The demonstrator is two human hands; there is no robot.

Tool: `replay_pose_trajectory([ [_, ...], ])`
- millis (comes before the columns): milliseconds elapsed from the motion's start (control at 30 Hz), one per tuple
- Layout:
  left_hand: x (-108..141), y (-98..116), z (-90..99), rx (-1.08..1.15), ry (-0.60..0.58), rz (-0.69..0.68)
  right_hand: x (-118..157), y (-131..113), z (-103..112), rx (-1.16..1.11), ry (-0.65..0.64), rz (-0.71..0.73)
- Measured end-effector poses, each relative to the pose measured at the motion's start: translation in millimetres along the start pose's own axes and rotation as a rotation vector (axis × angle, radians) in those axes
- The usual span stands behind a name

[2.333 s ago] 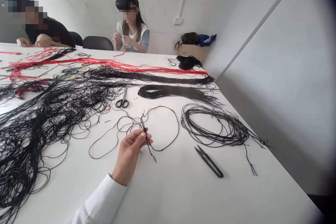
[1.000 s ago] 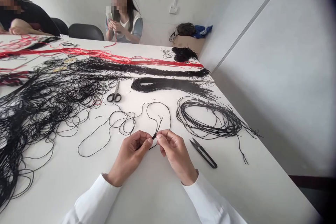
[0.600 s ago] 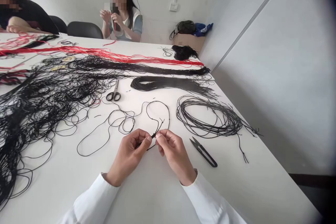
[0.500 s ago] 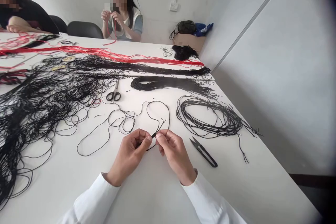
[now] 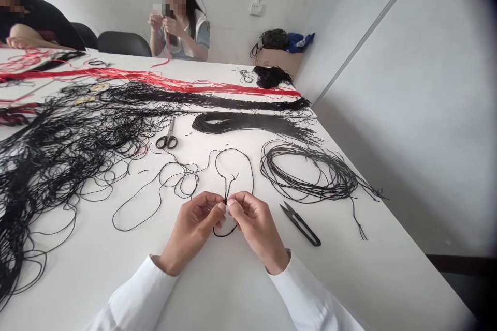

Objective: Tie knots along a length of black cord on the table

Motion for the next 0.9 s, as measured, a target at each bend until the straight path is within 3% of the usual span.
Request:
replay_pose_trajectory([
  [200,2.0,0.5,-1.8,-0.054,-0.055,0.026,-0.2,-0.2,5.8,0.045,0.084,0.015],
  [533,-0.1,3.3,-4.8,-0.076,-0.085,0.003,0.7,0.7,2.2,0.025,0.020,0.056],
  [900,1.1,6.8,-3.4,0.029,-0.093,0.026,-3.9,5.8,7.6,-0.019,0.070,0.038],
])
Point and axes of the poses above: each hand's wrist, its own x-axis away from the middle knuckle, its own z-axis out of the back of the hand, y = z × x, the point moved 6 cm from there along -x, towards the middle knuckle, and after that the axes turned 1 degree about y, right-handed, at the moved point
